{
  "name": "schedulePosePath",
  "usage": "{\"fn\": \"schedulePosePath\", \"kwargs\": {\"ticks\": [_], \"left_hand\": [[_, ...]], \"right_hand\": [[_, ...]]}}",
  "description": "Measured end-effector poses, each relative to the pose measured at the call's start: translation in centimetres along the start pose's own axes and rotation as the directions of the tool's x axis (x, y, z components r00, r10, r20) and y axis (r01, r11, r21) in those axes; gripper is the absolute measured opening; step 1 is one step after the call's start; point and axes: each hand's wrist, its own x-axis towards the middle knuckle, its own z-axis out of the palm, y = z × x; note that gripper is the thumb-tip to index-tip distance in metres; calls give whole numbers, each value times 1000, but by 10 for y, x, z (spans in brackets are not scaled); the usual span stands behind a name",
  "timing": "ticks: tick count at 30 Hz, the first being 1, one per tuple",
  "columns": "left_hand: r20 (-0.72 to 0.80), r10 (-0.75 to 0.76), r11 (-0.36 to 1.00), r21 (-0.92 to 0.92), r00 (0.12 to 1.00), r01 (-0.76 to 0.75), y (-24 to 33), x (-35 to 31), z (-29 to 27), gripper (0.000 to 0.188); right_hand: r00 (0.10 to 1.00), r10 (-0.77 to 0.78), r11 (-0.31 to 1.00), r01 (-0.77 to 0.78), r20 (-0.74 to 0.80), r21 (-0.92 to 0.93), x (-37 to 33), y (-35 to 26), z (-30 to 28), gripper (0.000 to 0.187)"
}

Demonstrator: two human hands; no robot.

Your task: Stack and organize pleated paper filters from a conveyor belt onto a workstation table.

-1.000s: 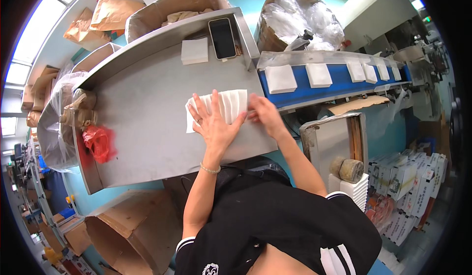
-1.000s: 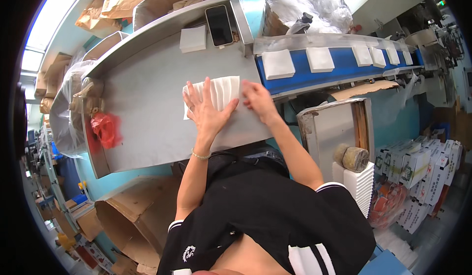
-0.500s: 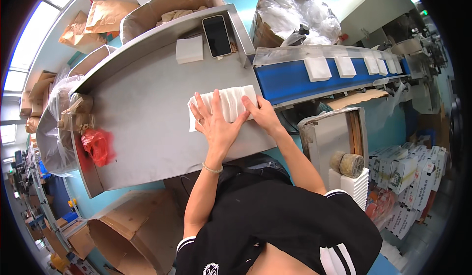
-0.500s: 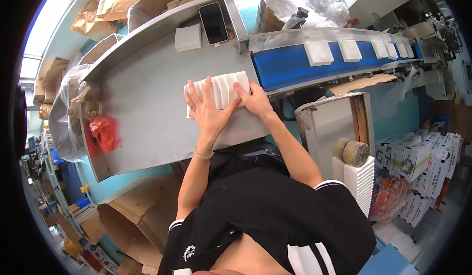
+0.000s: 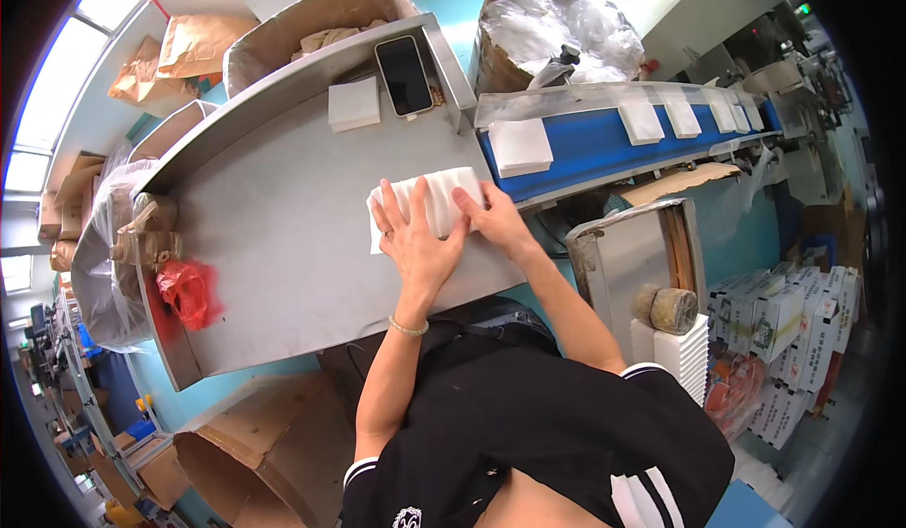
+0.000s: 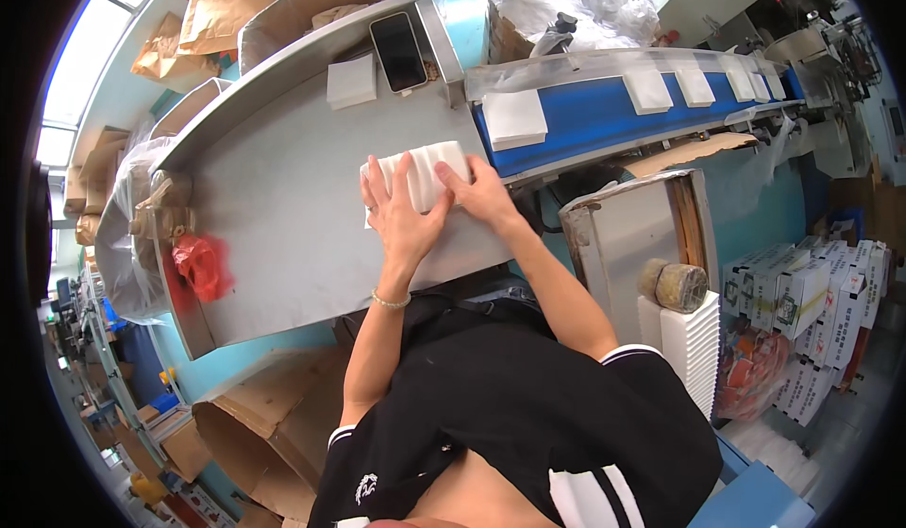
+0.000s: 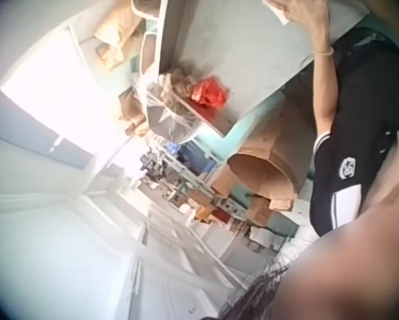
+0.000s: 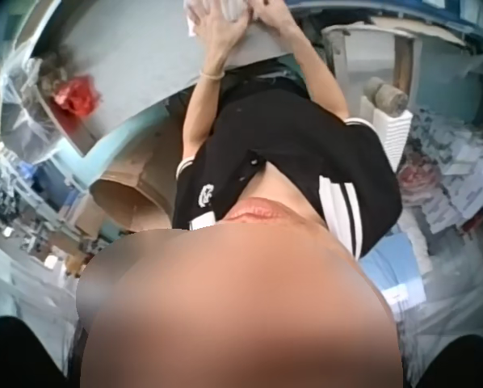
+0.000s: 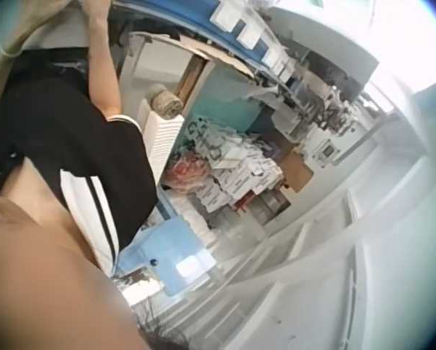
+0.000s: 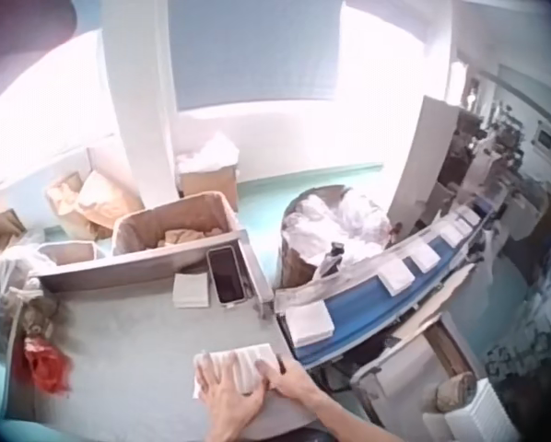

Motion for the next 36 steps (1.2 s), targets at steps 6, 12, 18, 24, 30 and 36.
{"fn": "schedulePosePath", "kwargs": {"ticks": [6,12,18,24,30,36], "left_hand": [[-27,-21,998,57,999,23,-5,3,-4,80],[-179,-34,928,-370,983,-35,-21,19,-5,83],[245,-254,697,-624,936,353,-37,27,-13,91],[207,-181,669,-690,961,275,-22,16,-12,92],[85,-148,927,-334,985,168,-8,11,1,114],[50,-36,918,-394,998,53,-14,10,5,122]], "right_hand": [[946,275,819,-323,171,473,5,26,-23,38],[967,246,881,-196,-64,431,6,8,-27,46],[942,266,776,-334,203,535,2,4,-8,41],[954,282,745,-284,101,603,7,43,-35,38],[1000,22,999,-22,4,44,-2,1,-2,43],[966,198,886,-250,168,390,-11,9,-16,46]]}}
